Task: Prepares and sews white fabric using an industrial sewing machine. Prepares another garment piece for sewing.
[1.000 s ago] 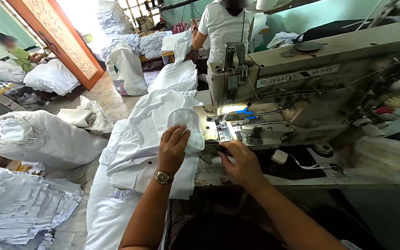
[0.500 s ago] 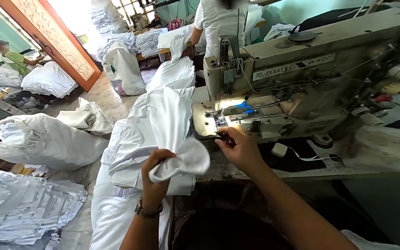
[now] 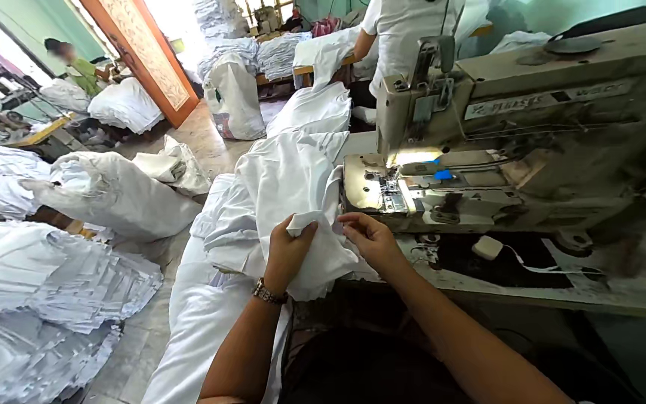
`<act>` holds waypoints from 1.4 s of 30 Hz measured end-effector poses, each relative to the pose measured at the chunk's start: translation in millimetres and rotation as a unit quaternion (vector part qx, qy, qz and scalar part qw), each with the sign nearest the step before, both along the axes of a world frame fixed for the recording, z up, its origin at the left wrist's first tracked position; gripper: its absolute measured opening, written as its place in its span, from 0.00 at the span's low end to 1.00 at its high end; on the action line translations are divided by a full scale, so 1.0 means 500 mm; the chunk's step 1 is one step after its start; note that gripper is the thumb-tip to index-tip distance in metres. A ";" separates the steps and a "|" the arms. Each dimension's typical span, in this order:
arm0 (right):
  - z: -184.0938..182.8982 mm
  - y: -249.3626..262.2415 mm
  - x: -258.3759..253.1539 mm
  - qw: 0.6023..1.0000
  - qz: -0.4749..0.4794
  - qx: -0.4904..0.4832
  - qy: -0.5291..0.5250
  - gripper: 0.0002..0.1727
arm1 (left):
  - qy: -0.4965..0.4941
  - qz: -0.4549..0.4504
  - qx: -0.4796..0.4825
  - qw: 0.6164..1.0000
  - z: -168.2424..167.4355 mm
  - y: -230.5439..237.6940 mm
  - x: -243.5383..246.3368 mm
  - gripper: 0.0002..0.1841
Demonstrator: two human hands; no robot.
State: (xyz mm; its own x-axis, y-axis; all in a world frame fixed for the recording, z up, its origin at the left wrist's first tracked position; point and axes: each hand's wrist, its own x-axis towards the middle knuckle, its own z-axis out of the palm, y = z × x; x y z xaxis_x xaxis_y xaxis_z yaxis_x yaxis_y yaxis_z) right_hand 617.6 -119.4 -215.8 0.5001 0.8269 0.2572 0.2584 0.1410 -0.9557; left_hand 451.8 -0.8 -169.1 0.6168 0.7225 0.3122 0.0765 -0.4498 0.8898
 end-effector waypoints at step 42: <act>0.012 -0.021 -0.124 0.924 0.259 -0.142 -0.241 0.21 | 0.181 -0.111 0.344 0.915 0.036 -0.048 -0.276 0.12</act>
